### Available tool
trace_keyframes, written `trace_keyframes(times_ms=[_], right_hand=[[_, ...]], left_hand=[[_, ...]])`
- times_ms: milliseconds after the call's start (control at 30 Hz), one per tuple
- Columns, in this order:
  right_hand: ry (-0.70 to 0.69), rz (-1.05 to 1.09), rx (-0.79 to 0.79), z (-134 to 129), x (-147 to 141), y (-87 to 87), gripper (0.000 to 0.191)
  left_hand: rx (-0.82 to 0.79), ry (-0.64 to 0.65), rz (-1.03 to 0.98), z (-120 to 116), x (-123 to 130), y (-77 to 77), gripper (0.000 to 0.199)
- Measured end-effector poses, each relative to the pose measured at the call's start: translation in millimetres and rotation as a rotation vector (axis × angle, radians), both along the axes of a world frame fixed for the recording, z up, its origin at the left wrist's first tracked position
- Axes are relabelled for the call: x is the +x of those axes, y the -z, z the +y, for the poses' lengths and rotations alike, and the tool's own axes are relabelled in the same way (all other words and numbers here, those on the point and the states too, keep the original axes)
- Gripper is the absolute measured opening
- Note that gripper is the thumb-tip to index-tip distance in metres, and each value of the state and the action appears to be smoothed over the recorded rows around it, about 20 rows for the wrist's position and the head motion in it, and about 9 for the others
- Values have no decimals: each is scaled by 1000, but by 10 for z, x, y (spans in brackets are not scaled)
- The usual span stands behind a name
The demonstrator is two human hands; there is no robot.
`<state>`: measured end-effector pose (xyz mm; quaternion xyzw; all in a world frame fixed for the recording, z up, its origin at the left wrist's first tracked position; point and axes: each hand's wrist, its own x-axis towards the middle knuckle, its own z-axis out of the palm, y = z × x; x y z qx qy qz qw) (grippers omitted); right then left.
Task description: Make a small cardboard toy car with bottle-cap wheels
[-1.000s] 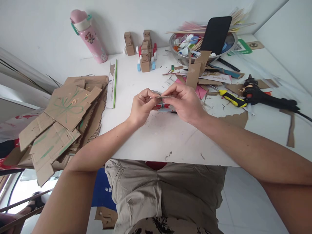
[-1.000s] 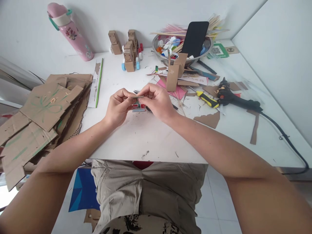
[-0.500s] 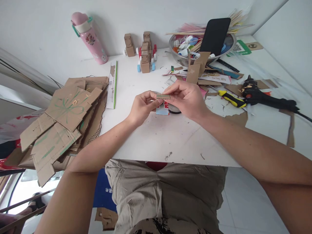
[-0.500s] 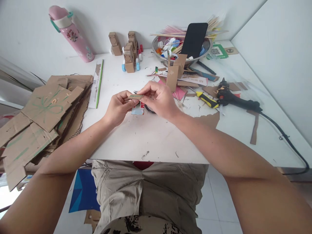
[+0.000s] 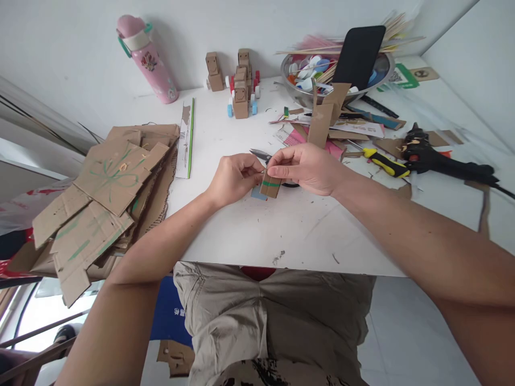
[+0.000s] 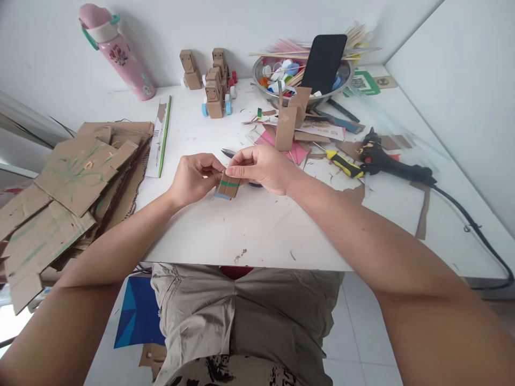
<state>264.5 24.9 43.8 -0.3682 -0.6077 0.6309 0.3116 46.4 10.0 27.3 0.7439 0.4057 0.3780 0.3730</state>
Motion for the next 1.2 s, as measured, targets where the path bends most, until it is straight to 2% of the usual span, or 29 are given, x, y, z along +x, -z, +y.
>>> trace_keyframes(times_ms=[200,400,500,600,833,933,1033,1200], right_hand=[[26,-6,84,-33,-10,-31,55],[47,-36,232,-60,-40,-39,48],[59,-35,257,-75,-49,-40,47],[59,-10,204,-58,-35,-36,49],[-26,82,-57,51,51,20,55],[-35,98,-92,51,42,29,55],[-25,135,-103,17,2,16,63],[28,165,-63,-28,-65,27,73]], left_hand=[[36,-24,-37,-13,-11,6,17],[-48,-35,-110,-8,-2,5,23],[-85,-51,-137,-4,14,7,28],[-136,-33,-176,2,35,5,35],[-201,20,-280,14,72,4,55],[-213,36,-302,1,75,-1,57],[-225,12,-290,-15,72,-12,55],[-209,-8,-300,-25,58,-27,49]])
